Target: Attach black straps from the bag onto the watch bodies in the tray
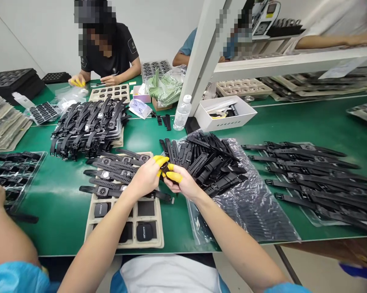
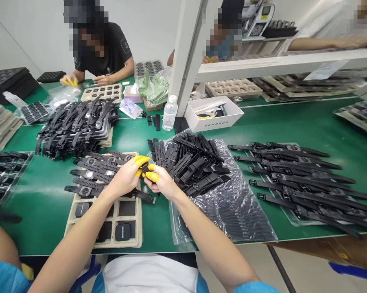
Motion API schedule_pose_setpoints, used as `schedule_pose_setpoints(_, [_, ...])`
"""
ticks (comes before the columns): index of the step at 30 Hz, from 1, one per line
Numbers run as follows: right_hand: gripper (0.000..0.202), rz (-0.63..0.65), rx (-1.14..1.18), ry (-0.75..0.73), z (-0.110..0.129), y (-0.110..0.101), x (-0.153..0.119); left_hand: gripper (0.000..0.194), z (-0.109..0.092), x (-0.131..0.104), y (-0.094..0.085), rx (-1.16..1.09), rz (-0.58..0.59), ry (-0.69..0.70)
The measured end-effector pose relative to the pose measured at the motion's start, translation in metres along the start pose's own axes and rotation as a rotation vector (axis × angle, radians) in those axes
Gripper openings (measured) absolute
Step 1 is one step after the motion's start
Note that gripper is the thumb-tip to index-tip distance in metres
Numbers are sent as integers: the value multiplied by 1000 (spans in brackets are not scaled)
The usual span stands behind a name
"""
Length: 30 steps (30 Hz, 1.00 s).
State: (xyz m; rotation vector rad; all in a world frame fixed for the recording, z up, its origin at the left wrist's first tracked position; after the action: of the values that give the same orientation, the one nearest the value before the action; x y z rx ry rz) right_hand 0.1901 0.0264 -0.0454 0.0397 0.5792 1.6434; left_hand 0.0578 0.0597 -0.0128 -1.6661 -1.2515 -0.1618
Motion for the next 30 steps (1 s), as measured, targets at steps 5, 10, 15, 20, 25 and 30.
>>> schedule_pose_setpoints(5, [30, 16, 19, 29, 1, -1, 0, 58, -1, 1, -1, 6, 9, 36])
schedule_pose_setpoints(10, [28, -5, 98, 34, 3, -2, 2, 57, -2, 2, -3, -15, 21, 6])
schedule_pose_setpoints(15, [26, 27, 176, 76, 4, -1, 3, 52, -4, 4, -3, -12, 21, -42])
schedule_pose_setpoints(20, [26, 42, 234, 82, 7, -2, 4, 52, -5, 5, -2, -17, 21, -60])
schedule_pose_setpoints(25, [28, 10, 296, 93, 8, -4, 5, 55, -4, 5, 3, 4, 27, -22])
schedule_pose_setpoints(30, [28, -42, 271, 71, 4, -6, 8, 50, -9, 6, -1, 13, 49, -18])
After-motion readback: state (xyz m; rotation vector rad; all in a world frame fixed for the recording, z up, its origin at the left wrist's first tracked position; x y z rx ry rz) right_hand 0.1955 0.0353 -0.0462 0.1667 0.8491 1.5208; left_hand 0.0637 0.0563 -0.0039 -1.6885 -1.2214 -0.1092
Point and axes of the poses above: each hand's wrist, its own x-axis towards the middle knuckle, its own y-axis out of the palm, z = x × y, the point moved 5 cm from there along x, towards the middle knuckle, and after that the axes turned 15 degrees about -z, right-handed, at the moved point
